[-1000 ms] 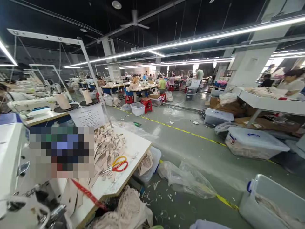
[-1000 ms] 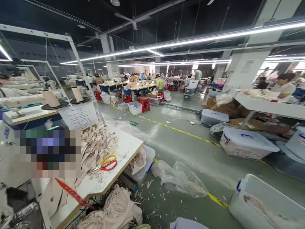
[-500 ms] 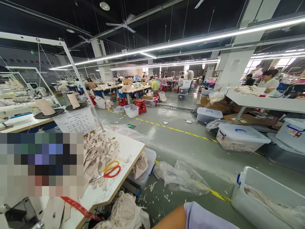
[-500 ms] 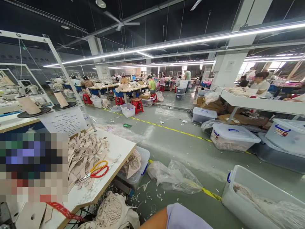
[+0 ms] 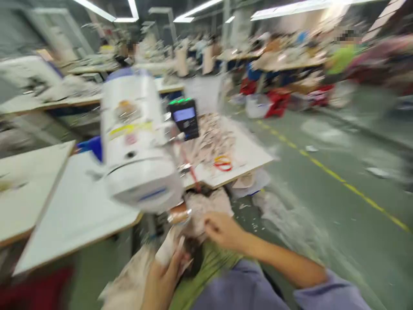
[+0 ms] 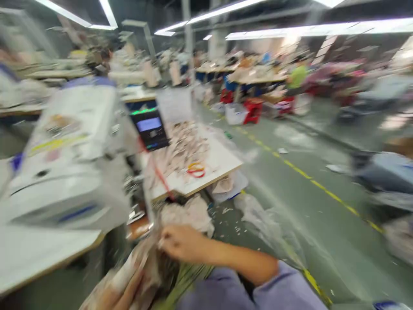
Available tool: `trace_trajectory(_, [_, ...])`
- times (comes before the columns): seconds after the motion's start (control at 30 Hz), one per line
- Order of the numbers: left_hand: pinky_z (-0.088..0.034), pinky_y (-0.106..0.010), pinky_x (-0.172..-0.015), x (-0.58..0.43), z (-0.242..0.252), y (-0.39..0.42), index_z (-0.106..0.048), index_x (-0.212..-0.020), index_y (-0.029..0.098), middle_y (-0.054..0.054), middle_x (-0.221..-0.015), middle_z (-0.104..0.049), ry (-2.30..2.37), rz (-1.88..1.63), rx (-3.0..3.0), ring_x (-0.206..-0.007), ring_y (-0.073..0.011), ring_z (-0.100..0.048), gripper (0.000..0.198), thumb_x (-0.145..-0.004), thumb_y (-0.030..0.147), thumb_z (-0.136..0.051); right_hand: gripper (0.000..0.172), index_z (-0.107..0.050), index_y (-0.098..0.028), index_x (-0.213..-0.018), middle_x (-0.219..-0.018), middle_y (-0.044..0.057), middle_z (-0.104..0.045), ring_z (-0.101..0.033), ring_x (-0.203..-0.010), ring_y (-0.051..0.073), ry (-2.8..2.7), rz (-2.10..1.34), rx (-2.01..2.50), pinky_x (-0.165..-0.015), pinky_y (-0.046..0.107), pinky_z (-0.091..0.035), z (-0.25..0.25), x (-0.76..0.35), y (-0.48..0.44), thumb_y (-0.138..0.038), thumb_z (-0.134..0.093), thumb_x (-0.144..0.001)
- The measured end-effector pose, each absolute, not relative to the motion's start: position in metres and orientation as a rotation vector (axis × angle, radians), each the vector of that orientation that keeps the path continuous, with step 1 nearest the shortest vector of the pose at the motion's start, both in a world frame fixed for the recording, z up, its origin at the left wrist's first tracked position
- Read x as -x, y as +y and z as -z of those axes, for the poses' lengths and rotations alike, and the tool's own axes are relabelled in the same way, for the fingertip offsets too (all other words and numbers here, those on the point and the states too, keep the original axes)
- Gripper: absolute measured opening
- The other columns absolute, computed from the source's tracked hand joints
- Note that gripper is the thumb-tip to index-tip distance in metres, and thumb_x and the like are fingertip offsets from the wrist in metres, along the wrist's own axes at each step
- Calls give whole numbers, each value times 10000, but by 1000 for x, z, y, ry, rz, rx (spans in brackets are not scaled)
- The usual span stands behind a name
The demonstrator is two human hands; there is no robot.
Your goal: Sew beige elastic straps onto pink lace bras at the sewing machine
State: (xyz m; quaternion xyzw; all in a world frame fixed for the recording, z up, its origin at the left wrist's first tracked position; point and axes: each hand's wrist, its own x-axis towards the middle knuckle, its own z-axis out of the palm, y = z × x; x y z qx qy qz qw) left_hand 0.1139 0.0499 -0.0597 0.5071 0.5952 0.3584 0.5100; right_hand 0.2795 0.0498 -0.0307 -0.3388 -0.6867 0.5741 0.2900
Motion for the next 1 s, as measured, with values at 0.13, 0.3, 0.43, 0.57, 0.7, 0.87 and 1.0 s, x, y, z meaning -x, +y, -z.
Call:
trace_trajectory(0.13, [-391, -209, -482, -93, 52, 12, -691, -699, 131, 7, -578, -582, 1529, -882, -894, -496, -93, -488, 470, -764, 594, -731, 218, -648, -245, -986, -869, 56, -687, -653, -828, 186, -1912, -965, 1151, -733, 307, -545, 57, -294, 46, -229, -431, -1000])
trace_trajectory(0.3, [-392, -186, -535, -117, 52, 15, -718, -697, 127, 15, -572, -589, 1282, -1078, -540, -531, -75, -448, 434, -635, 536, -847, 146, -632, -238, -1058, -930, 42, -699, -671, -851, 154, -1956, -650, 1118, -721, 261, -542, 72, -291, 28, -165, -560, -954])
trace_trajectory(0.43, [-515, -251, -747, -127, 55, 12, -766, -898, 163, -26, -792, -728, 1147, -1135, -466, -742, -147, -639, 301, -717, 394, -833, 117, -641, -221, -1031, -894, 39, -710, -678, -790, 152, -1995, -582, 1097, -676, 261, -536, 67, -276, 31, -193, -549, -963])
trace_trajectory(0.57, [-515, -316, -904, -126, 60, 7, -760, -1045, 176, -58, -964, -764, 1157, -1120, -544, -961, -216, -686, 312, -803, 373, -768, 130, -648, -200, -957, -840, 42, -712, -679, -755, 158, -1958, -598, 1143, -647, 263, -528, 63, -270, 38, -232, -524, -981])
trace_trajectory(0.7, [-503, -352, -956, -126, 60, 6, -756, -1083, 163, -82, -1027, -767, 1283, -1089, -673, -1053, -261, -676, 355, -815, 395, -741, 143, -657, -197, -937, -802, 32, -687, -639, -669, 142, -1920, -717, 1222, -583, 252, -490, 61, -272, 36, -263, -534, -971])
trace_trajectory(0.87, [-532, -360, -893, -126, 53, 6, -773, -1003, 159, -57, -858, -763, 1358, -1064, -811, -927, -249, -695, 296, -819, 381, -708, 88, -658, -197, -877, -769, 10, -635, -547, -609, 118, -1862, -1062, 1335, -548, 236, -414, 54, -277, 38, -238, -585, -906])
trace_trajectory(1.0, [-547, -352, -826, -124, 50, 5, -777, -860, 154, -39, -748, -729, 1357, -1065, -908, -822, -236, -686, 220, -813, 352, -693, 33, -641, -195, -818, -702, -28, -545, -466, -596, 107, -1797, -1375, 1364, -551, 227, -353, 47, -281, 46, -208, -615, -835])
